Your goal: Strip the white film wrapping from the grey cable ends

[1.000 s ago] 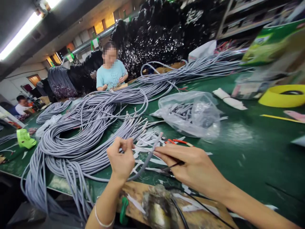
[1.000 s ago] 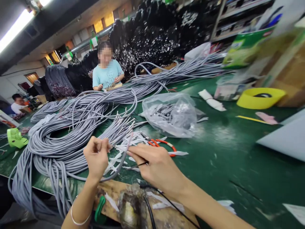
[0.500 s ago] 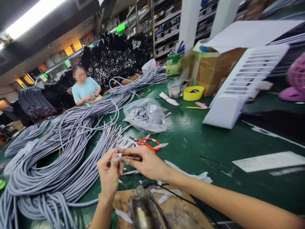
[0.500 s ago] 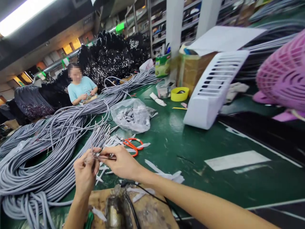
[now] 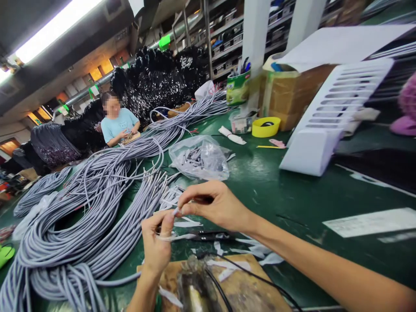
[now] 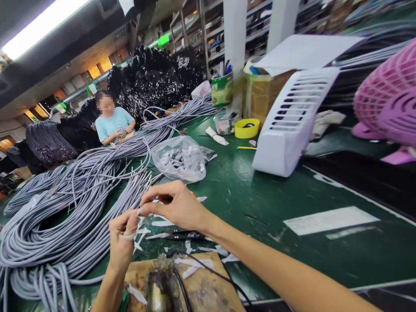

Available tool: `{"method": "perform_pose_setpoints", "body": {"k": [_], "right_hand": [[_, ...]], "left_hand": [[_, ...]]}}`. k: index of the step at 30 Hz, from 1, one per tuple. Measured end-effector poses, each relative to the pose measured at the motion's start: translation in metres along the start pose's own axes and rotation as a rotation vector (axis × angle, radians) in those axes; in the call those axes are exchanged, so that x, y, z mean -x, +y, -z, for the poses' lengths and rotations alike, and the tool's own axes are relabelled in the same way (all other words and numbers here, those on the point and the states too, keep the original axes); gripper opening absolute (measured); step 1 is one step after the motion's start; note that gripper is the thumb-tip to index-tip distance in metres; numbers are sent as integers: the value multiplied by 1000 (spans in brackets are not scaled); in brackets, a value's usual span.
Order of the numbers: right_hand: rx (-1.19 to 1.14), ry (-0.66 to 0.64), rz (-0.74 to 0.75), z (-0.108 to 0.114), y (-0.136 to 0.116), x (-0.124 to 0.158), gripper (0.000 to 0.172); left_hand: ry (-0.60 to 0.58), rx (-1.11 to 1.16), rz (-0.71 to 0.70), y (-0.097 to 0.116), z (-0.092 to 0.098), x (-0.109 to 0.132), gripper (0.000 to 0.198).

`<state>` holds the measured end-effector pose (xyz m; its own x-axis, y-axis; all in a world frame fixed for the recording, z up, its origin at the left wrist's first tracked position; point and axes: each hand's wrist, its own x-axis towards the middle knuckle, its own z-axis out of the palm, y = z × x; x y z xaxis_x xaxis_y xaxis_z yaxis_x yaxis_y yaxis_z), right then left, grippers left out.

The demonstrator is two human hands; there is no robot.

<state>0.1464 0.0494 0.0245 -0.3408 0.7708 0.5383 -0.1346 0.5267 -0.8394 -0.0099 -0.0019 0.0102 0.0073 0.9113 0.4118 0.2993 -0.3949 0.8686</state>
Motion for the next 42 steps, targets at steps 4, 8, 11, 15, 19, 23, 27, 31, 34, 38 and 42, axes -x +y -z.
{"method": "perform_pose_setpoints", "body": {"k": [4, 8, 11, 15, 19, 23, 27, 31, 34, 38, 42], "right_hand": [[-103, -45, -95, -10, -1, 1, 41], [-41, -149, -146, -16, 0, 4, 45], [96, -79, -21, -18, -2, 9, 46], [158, -60, 24, -19, 0, 10, 48], [35, -76, -145, -26, 8, 7, 52], [-14, -208, -240, -36, 18, 9, 54], [163, -174, -250, -34, 20, 11, 47], [504, 87, -133, -23, 8, 10, 29], [496, 181, 15, -20, 1, 13, 33], [450, 191, 81, -23, 1, 18, 36], [424, 93, -24, -22, 5, 18, 39]], "left_hand": [[-147, -64, -161, 0, 5, -1, 33], [-85, -185, -352, 0, 10, -2, 30], [-36, -392, -404, 2, 10, -2, 22], [-147, -674, -492, 1, 9, -1, 24], [-93, -736, -635, 0, 11, 1, 22], [59, -657, -672, 1, 13, 2, 18], [193, -612, -595, 0, 13, 2, 16], [256, -625, -547, -3, 11, 4, 16], [246, -721, -552, -2, 8, 6, 15], [220, -789, -550, 0, 5, 9, 16], [196, -737, -542, 0, 5, 9, 16]]}}
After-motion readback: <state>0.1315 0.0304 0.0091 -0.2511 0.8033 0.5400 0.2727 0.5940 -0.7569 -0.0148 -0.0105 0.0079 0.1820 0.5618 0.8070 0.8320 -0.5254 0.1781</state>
